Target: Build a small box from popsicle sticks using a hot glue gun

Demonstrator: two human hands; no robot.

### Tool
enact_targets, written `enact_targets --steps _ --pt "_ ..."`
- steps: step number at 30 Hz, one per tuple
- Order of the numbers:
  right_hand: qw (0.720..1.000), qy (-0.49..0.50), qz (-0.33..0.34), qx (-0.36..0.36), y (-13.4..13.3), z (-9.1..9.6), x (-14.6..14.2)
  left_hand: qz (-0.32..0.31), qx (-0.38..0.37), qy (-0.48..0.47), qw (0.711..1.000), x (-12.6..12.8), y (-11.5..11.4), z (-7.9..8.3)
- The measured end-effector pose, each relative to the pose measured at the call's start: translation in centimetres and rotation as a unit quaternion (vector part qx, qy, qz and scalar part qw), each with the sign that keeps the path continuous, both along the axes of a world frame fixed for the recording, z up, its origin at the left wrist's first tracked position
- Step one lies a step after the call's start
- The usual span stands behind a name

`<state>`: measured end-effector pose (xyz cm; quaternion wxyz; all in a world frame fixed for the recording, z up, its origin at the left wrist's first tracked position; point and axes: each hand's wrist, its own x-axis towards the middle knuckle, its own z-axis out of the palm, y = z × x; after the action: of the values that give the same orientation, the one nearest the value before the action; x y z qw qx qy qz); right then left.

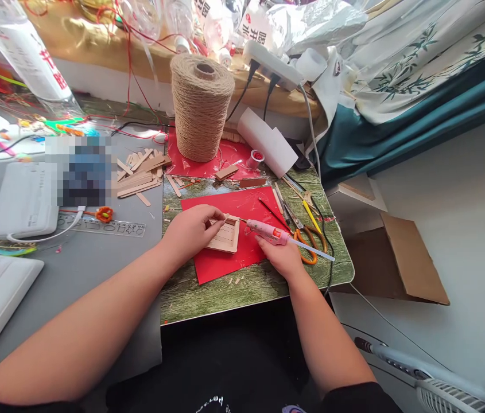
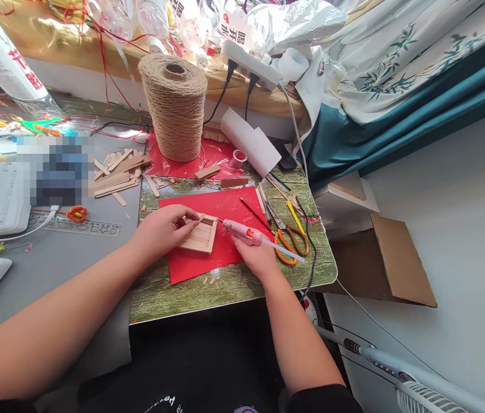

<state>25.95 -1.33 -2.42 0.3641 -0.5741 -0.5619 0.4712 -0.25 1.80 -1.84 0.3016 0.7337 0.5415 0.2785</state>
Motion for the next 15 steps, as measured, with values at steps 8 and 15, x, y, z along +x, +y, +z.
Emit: enact_targets --steps 8,15 --pt "0.999 0.015 0.051 0.007 0.07 -0.45 0.80 -0.003 -0.007 0.007 1.000 -0.02 -0.02 0.21" --pt "0.998 0.005 0.058 0.007 0.15 -0.17 0.96 0.000 -0.005 0.006 1.000 -0.05 0.12 0.00"
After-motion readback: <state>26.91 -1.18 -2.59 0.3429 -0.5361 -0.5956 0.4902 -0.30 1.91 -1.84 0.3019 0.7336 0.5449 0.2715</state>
